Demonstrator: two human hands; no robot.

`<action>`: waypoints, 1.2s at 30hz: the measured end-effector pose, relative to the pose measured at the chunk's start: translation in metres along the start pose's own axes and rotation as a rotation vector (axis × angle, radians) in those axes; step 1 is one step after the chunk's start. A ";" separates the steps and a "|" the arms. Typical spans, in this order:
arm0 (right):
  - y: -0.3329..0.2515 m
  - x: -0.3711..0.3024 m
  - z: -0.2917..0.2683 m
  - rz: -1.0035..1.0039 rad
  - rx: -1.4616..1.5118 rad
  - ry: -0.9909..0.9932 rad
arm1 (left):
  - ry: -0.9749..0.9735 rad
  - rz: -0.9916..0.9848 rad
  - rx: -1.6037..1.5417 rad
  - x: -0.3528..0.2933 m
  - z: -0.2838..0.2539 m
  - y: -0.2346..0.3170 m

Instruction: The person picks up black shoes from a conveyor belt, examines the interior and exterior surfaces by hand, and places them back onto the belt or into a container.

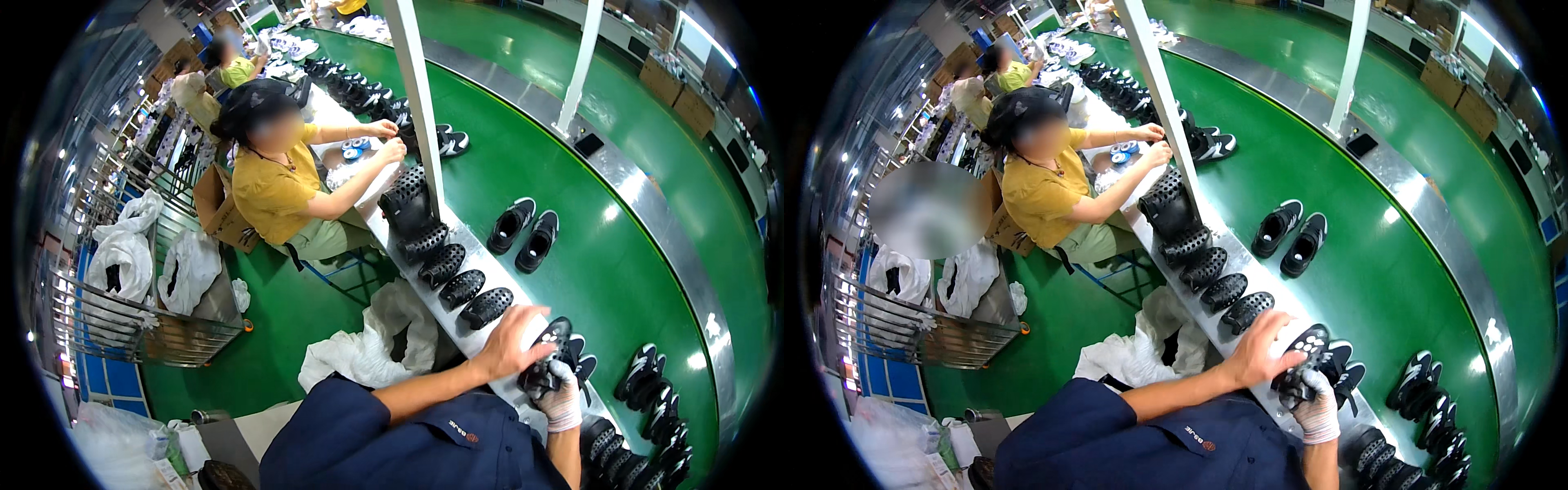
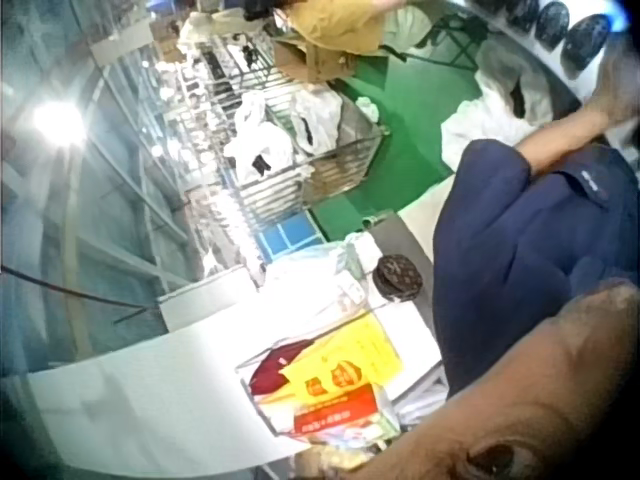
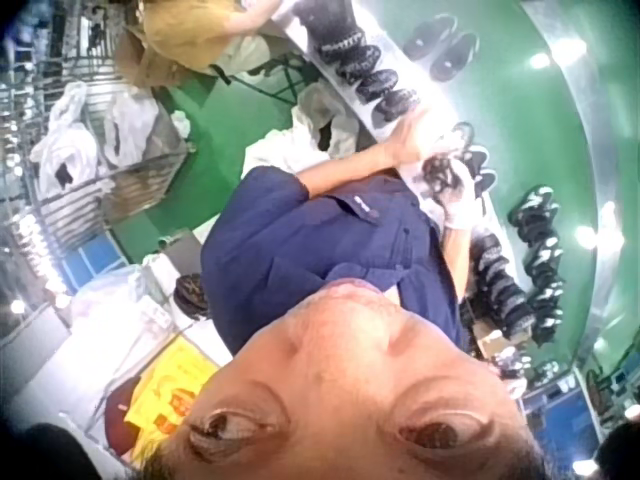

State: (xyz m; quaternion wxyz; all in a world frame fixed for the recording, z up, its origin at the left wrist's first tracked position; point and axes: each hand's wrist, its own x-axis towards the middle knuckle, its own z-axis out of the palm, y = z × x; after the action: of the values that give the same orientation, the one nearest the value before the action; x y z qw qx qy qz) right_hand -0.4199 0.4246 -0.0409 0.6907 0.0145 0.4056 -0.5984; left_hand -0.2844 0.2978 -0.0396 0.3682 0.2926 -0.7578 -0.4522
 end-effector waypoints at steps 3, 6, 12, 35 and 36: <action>0.007 -0.011 -0.019 0.104 -0.018 -0.124 | -0.449 -0.441 -0.817 0.020 0.031 -0.027; 0.019 -0.013 -0.015 -0.464 -0.879 0.308 | -0.411 -0.536 -0.612 0.019 0.048 -0.042; 0.012 -0.062 -0.015 -0.232 -1.401 0.511 | -0.236 -0.687 -0.570 -0.012 0.097 -0.039; 0.057 0.013 -0.118 -0.369 -1.904 0.927 | -0.671 0.054 0.282 -0.015 0.166 -0.102; 0.057 0.010 -0.117 -0.384 -1.973 0.898 | -0.704 0.159 0.274 -0.013 0.164 -0.119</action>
State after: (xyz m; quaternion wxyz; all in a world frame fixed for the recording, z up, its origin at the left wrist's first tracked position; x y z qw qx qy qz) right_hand -0.4359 0.4916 -0.1522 0.0837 -0.3909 0.9153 -0.0491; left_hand -0.3985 0.3350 -0.2031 0.0768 0.1064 -0.9116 -0.3896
